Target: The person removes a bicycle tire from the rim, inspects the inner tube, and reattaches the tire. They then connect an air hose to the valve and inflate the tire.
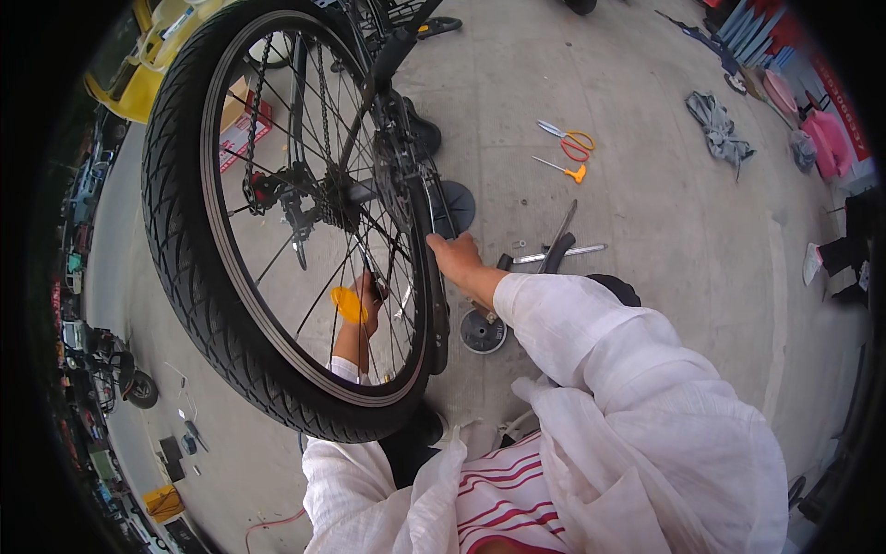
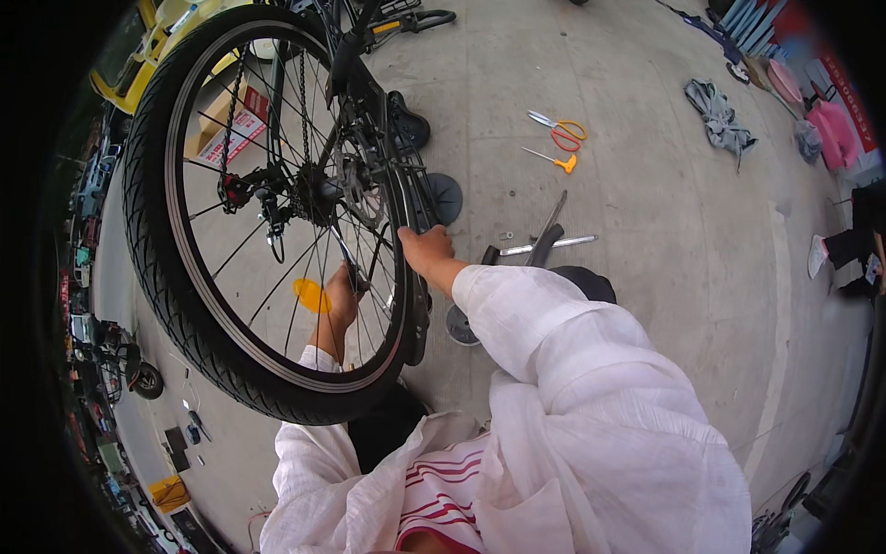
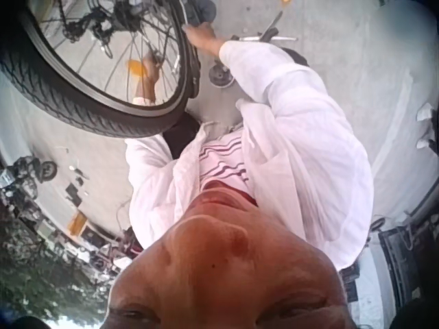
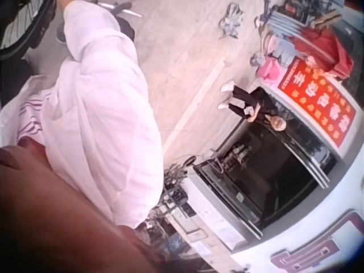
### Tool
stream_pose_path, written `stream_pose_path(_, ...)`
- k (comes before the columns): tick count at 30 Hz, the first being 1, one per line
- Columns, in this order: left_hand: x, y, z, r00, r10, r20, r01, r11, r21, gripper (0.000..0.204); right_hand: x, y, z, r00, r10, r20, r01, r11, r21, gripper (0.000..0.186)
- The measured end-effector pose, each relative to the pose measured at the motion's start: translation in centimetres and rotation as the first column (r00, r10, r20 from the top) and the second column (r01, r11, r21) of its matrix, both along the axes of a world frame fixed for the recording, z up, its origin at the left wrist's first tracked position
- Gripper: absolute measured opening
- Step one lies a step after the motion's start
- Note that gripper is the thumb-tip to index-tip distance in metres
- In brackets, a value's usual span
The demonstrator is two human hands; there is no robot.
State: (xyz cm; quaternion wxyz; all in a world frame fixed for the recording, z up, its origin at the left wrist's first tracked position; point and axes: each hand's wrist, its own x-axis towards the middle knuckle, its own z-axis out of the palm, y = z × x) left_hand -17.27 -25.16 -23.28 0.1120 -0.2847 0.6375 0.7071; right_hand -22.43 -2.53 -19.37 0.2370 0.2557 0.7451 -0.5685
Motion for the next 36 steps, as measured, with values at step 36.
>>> stream_pose_path(36,-3.6,-9.8,-5.5,0.960,-0.278,-0.018,0.273,0.951,-0.148,0.046,-1.9,-0.6,-5.6,0.953,0.294,0.077,-0.167,0.719,-0.674,0.031)
